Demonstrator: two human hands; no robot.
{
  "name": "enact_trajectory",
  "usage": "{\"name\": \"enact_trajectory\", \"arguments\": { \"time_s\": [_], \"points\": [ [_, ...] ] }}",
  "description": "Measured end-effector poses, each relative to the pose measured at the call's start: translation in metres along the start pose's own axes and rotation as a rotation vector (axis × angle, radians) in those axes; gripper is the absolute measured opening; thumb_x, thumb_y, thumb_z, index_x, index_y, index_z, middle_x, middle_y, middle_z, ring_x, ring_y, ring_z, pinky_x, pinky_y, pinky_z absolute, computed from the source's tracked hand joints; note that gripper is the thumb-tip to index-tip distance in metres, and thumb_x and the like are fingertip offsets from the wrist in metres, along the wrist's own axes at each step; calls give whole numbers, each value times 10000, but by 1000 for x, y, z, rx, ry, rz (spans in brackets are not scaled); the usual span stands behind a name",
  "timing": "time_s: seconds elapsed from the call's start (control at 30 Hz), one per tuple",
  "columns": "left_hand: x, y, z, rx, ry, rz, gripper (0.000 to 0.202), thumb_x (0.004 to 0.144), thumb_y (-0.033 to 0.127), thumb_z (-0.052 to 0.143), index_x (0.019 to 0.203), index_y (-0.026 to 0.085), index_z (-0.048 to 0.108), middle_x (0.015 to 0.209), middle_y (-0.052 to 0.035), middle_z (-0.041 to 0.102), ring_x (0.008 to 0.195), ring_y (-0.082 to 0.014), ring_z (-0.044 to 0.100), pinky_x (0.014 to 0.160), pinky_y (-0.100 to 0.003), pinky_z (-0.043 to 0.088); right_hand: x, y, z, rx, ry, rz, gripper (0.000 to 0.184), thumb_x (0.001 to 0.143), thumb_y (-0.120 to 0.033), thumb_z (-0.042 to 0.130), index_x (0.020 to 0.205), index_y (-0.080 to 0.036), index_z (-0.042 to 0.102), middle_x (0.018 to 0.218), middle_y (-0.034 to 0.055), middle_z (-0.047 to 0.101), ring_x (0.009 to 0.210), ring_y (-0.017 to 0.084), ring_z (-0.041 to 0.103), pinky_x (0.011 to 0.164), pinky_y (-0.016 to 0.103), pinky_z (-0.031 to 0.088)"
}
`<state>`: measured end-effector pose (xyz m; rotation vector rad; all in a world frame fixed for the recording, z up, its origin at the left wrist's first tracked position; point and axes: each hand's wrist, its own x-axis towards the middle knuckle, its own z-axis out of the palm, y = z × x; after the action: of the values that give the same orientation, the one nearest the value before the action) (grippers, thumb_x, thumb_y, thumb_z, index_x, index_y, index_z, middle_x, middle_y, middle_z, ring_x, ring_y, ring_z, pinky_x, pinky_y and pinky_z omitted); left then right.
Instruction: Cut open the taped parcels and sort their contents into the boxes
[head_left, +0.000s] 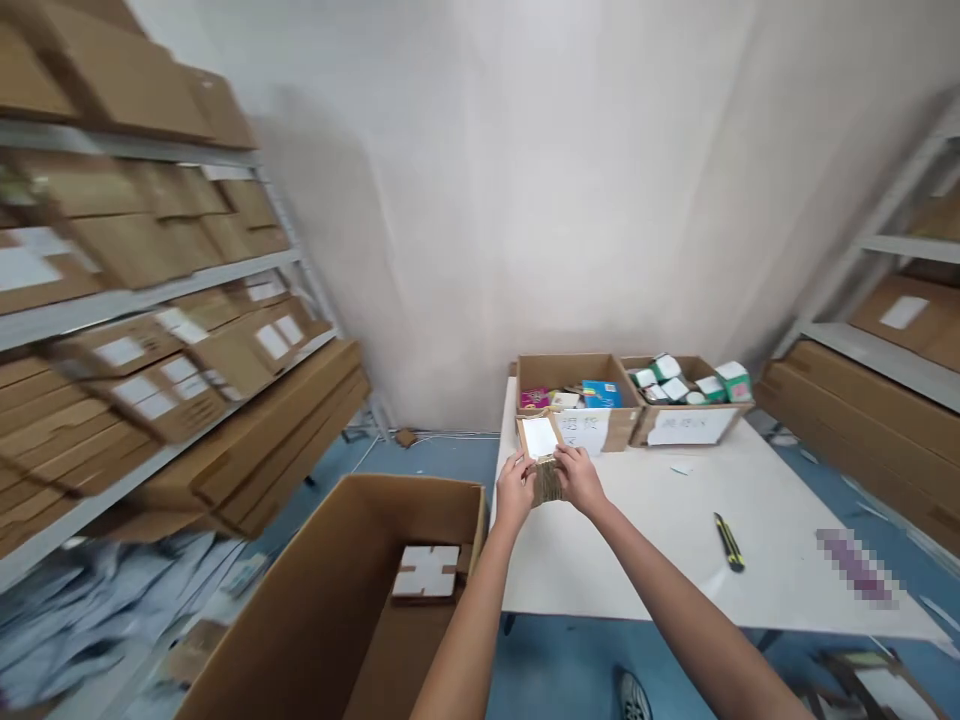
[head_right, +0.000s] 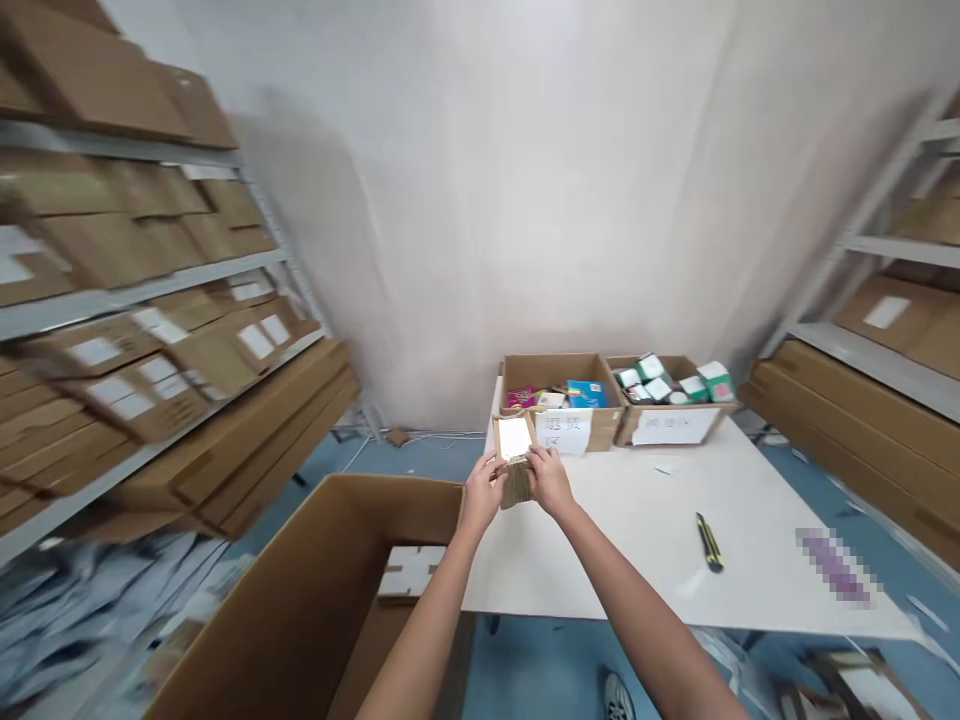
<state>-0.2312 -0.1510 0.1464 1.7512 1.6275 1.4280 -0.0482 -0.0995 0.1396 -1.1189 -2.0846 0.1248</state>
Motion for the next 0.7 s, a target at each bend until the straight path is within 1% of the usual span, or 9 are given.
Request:
{"name": "enact_trajectory", "arguments": {
  "time_s": [0.1,0.17,0.27,0.37,0.47,0.53,0.6,0.63,0.7],
  "points": [
    [5,28,76,-35,-102,51,349,855,62,609,1108,248,761,1398,-73,659,1203,-210,686,1017,-397,610,-33,64,-42,-15,95,90,387,884,-61,562,1205,-187,737,1317,138,697,1083,302,584,968,509,565],
    [-1,39,128,-31,-147,52,346,851,61,596,1087,255,759,1420,-68,652,1235,-219,673,1025,-417,607,-61,103,-60,-18,125,155,395,889,-63,548,1208,-195,739,1321,135,700,1094,303,586,965,519,572],
    [-27,43,202,26,-195,-9,332,856,62,579,1048,264,760,1483,-73,624,1298,-249,641,1057,-471,587,-107,156,-71,-15,94,254,418,898,-61,523,1217,-220,741,1360,117,693,1135,304,592,984,522,573],
    [-65,36,261,117,-301,-104,353,844,50,578,1054,263,766,1498,-87,617,1355,-270,608,1122,-513,532,-158,200,-69,-15,-41,377,451,896,-44,494,1204,-245,755,1391,92,687,1174,302,611,1015,514,564],
    [-101,29,296,191,-573,-165,473,775,30,624,1146,286,768,1459,-83,651,1369,-274,604,1172,-501,487,-202,233,-67,9,-329,471,504,827,6,504,1190,-219,772,1400,113,683,1213,298,643,1058,483,540],
    [-112,26,308,259,-679,-195,547,752,42,648,1231,289,746,1455,-94,653,1381,-276,594,1188,-479,470,-219,250,-72,42,-496,462,595,772,33,515,1267,-201,749,1456,121,646,1307,297,612,1109,460,501],
    [-109,26,314,363,-670,-222,547,783,83,645,1295,263,715,1475,-120,635,1409,-283,567,1205,-477,444,-221,266,-81,64,-560,442,687,761,32,525,1387,-205,682,1523,120,589,1407,303,540,1160,473,450],
    [-101,26,316,419,-651,-230,530,812,108,631,1320,244,697,1487,-134,623,1421,-287,554,1211,-481,429,-218,273,-87,69,-565,441,707,773,21,531,1433,-204,647,1548,127,562,1440,308,506,1177,485,429],
    [-78,26,318,521,-695,-231,556,838,151,628,1392,202,637,1551,-159,559,1456,-294,513,1224,-478,399,-206,287,-103,71,-550,457,707,812,-10,543,1495,-187,588,1597,152,498,1479,315,454,1195,497,402]
  ]
}}
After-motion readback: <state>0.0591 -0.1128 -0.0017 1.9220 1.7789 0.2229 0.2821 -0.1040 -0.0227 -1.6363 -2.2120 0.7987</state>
